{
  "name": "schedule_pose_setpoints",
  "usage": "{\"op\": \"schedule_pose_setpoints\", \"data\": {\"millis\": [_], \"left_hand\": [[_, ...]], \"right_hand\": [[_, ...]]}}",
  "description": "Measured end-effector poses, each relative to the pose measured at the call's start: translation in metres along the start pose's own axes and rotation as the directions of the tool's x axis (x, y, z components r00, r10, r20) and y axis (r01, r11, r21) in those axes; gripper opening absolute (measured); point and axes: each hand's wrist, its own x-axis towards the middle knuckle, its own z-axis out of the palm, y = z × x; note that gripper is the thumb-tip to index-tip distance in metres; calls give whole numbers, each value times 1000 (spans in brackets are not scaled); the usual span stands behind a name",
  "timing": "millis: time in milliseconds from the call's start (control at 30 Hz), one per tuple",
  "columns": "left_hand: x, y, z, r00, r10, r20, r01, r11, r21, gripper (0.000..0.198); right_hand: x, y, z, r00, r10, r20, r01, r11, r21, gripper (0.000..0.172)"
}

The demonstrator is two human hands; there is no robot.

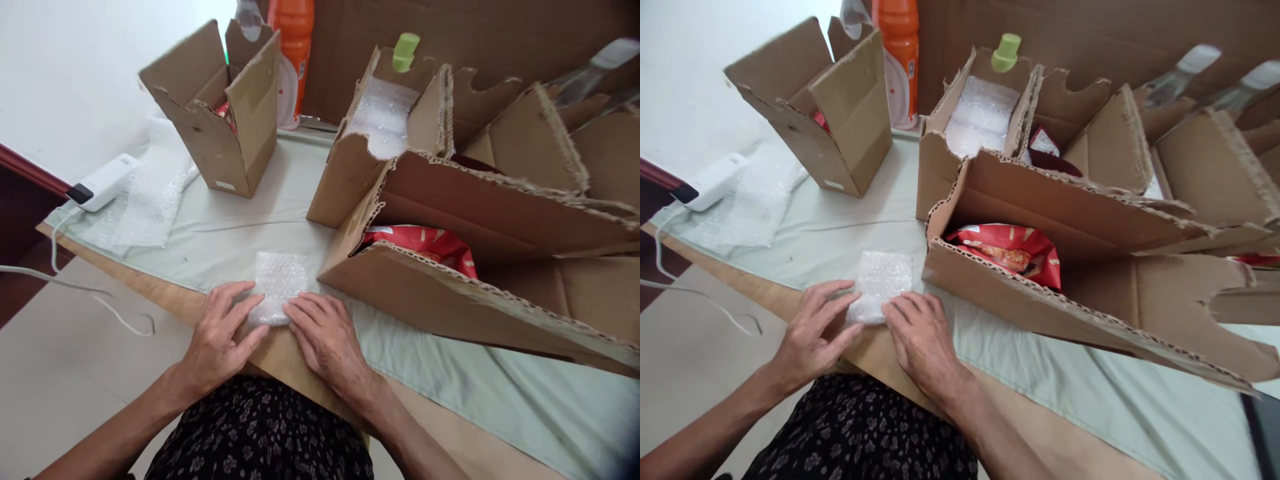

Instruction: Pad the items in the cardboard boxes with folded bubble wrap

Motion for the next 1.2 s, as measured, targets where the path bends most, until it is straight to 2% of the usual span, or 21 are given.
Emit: {"op": "schedule_pose_setpoints", "data": {"millis": [67, 167, 233, 333, 433, 533, 633, 667, 733, 800, 867, 933, 1033, 1067, 1167, 1200], "left_hand": [[-3, 1, -6, 997, 68, 37, -65, 996, -63, 30], [-7, 1, -9, 997, 47, 67, -33, 981, -192, 27], [-5, 0, -7, 997, -10, 71, 26, 975, -220, 23], [4, -6, -3, 997, -44, 70, 53, 990, -134, 19], [12, -10, 0, 997, -47, 61, 48, 999, -13, 20], [10, -8, -4, 991, -131, -17, 132, 991, 6, 28], [-3, 0, -13, 951, -294, -94, 281, 950, -135, 31], [-9, 5, -16, 932, -356, -75, 334, 919, -209, 29], [-17, 17, -16, 891, -452, 39, 434, 825, -362, 26], [-21, 30, -11, 862, -477, 173, 496, 718, -488, 28], [-19, 42, -3, 850, -472, 235, 514, 643, -567, 30], [-14, 51, 4, 854, -463, 237, 502, 615, -608, 29], [-4, 58, 5, 894, -389, 224, 441, 670, -597, 19], [0, 59, 4, 914, -330, 236, 405, 714, -571, 15], [7, 66, 1, 949, -97, 300, 244, 827, -506, 13], [9, 70, 1, 949, -23, 314, 190, 836, -515, 14]], "right_hand": [[2, -2, -5, 997, 55, 50, -61, 992, 108, 23], [-2, -6, -13, 986, 109, 124, -130, 976, 177, 22], [-6, -9, -16, 989, 136, 64, -141, 985, 97, 23], [-9, -12, -15, 994, 89, -55, -94, 992, -85, 27], [-2, -13, -6, 1000, -7, 13, 9, 987, -158, 29], [11, -6, 5, 996, -27, 88, 38, 991, -127, 28], [17, 1, 8, 999, 51, -1, -51, 999, -19, 25], [16, 1, 7, 995, 94, -44, -93, 995, 31, 25], [11, -5, 3, 975, 197, -102, -181, 972, 150, 24], [1, -17, -2, 948, 301, -100, -262, 921, 287, 22], [-10, -29, -7, 930, 364, -42, -317, 856, 409, 18], [-21, -36, -14, 931, 364, -1, -325, 832, 450, 17], [-41, -39, -30, 937, 349, -29, -320, 887, 334, 23], [-47, -39, -37, 940, 338, -39, -314, 907, 281, 35], [-61, -40, -59, 967, 253, 13, -251, 950, 185, 85], [-63, -41, -65, 974, 221, 49, -227, 957, 180, 88]]}}
